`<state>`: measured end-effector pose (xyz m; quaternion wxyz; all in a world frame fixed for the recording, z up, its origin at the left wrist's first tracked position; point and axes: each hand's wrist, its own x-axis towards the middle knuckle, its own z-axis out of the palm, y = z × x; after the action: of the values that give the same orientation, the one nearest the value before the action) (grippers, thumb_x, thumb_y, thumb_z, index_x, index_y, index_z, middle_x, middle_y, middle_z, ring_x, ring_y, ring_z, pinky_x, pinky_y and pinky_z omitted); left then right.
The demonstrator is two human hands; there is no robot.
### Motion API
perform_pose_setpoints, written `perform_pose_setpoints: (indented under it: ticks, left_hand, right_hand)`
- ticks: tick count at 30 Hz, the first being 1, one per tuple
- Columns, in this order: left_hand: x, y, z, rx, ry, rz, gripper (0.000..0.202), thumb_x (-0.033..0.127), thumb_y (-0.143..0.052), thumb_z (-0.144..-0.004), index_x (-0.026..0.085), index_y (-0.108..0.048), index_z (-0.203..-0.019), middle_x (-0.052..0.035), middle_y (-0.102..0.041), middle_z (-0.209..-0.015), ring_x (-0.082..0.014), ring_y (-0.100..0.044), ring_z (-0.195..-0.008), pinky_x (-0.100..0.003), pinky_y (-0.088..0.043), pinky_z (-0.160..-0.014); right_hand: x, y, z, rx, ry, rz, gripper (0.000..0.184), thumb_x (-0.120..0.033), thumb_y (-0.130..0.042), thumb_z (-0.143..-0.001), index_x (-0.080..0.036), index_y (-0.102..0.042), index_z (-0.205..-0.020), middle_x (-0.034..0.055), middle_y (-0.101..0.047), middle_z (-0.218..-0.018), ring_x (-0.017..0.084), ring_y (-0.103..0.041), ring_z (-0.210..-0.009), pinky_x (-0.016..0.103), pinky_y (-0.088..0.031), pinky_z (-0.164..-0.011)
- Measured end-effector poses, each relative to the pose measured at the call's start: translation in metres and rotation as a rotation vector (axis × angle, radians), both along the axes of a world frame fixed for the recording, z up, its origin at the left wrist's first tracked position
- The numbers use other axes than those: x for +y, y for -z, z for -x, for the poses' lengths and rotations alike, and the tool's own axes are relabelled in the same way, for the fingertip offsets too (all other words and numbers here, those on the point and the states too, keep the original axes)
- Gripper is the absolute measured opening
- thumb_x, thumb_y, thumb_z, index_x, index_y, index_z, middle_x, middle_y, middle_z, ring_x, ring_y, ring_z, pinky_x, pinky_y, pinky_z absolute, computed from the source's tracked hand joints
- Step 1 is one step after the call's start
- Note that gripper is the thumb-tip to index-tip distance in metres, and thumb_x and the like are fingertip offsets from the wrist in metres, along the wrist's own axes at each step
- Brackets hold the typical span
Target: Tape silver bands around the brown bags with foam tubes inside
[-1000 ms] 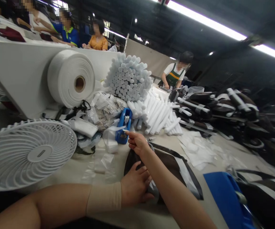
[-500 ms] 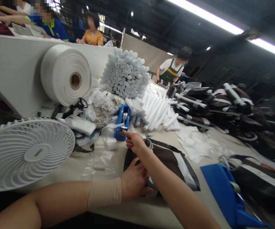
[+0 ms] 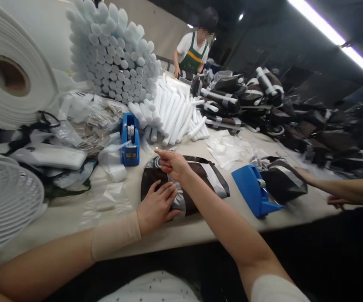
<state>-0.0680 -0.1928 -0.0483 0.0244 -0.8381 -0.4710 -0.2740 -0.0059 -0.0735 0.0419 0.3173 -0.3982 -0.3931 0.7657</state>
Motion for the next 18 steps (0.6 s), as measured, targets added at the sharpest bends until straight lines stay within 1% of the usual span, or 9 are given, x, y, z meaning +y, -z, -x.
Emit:
perform_pose_setpoints:
  ticks: [3,5,7,9,12,18]
  left_hand:
    - [-0.001,-0.003,0.0,0.006,-0.012,-0.002,0.052,0.048,-0.057,-0.091,0.012,-0.056,-0.128,-0.0128,-0.058,-0.134,-0.0291,-0.047,-0.128,-0.049,-0.031,-0.109]
    - [-0.002,-0.004,-0.001,0.009,-0.023,0.001,0.051,0.048,-0.057,-0.091,0.012,-0.057,-0.128,-0.0125,-0.058,-0.134,-0.0287,-0.047,-0.127,-0.048,-0.031,-0.108]
    - [-0.002,-0.004,-0.001,0.012,-0.024,0.002,0.051,0.047,-0.057,-0.091,0.011,-0.057,-0.127,-0.0127,-0.059,-0.133,-0.0279,-0.048,-0.126,-0.047,-0.032,-0.108]
    - [-0.002,-0.004,-0.001,0.012,-0.024,0.006,0.05,0.046,-0.058,-0.091,0.011,-0.057,-0.127,-0.0132,-0.059,-0.132,-0.0277,-0.048,-0.126,-0.047,-0.032,-0.108]
    - [-0.003,-0.005,-0.001,0.003,-0.023,0.022,0.049,0.044,-0.059,-0.091,0.011,-0.057,-0.127,-0.0142,-0.059,-0.13,-0.0281,-0.049,-0.126,-0.048,-0.032,-0.108]
    - [-0.003,-0.008,-0.001,-0.045,-0.004,0.047,0.049,0.039,-0.062,-0.089,0.011,-0.052,-0.128,-0.0141,-0.062,-0.125,-0.0291,-0.051,-0.124,-0.048,-0.033,-0.106]
  right_hand:
    - [-0.003,-0.013,-0.052,0.004,-0.005,0.018,0.021,-0.017,-0.079,-0.069,-0.013,-0.058,-0.075,-0.0112,-0.03,-0.053,0.002,-0.016,-0.043,0.014,-0.01,-0.035]
    - [-0.009,-0.013,-0.079,-0.019,-0.039,0.055,0.023,-0.018,-0.079,-0.067,-0.012,-0.063,-0.081,-0.011,-0.031,-0.053,0.001,-0.018,-0.043,0.012,-0.011,-0.034]
    - [-0.019,-0.007,-0.098,-0.051,-0.075,0.101,0.024,-0.019,-0.078,-0.068,-0.011,-0.065,-0.085,-0.0114,-0.03,-0.051,0.001,-0.018,-0.042,0.012,-0.012,-0.034]
    - [-0.03,0.0,-0.109,-0.067,-0.093,0.144,0.024,-0.019,-0.078,-0.069,-0.011,-0.065,-0.088,-0.0119,-0.03,-0.051,0.001,-0.017,-0.041,0.011,-0.012,-0.034]
    - [-0.044,0.007,-0.116,-0.06,-0.106,0.19,0.026,-0.019,-0.077,-0.07,-0.013,-0.063,-0.09,-0.0125,-0.03,-0.051,0.001,-0.015,-0.041,0.011,-0.012,-0.034]
    - [-0.052,0.01,-0.118,-0.093,-0.147,0.232,0.026,-0.023,-0.075,-0.073,-0.012,-0.063,-0.093,-0.0134,-0.026,-0.048,0.001,-0.011,-0.04,0.013,-0.01,-0.034]
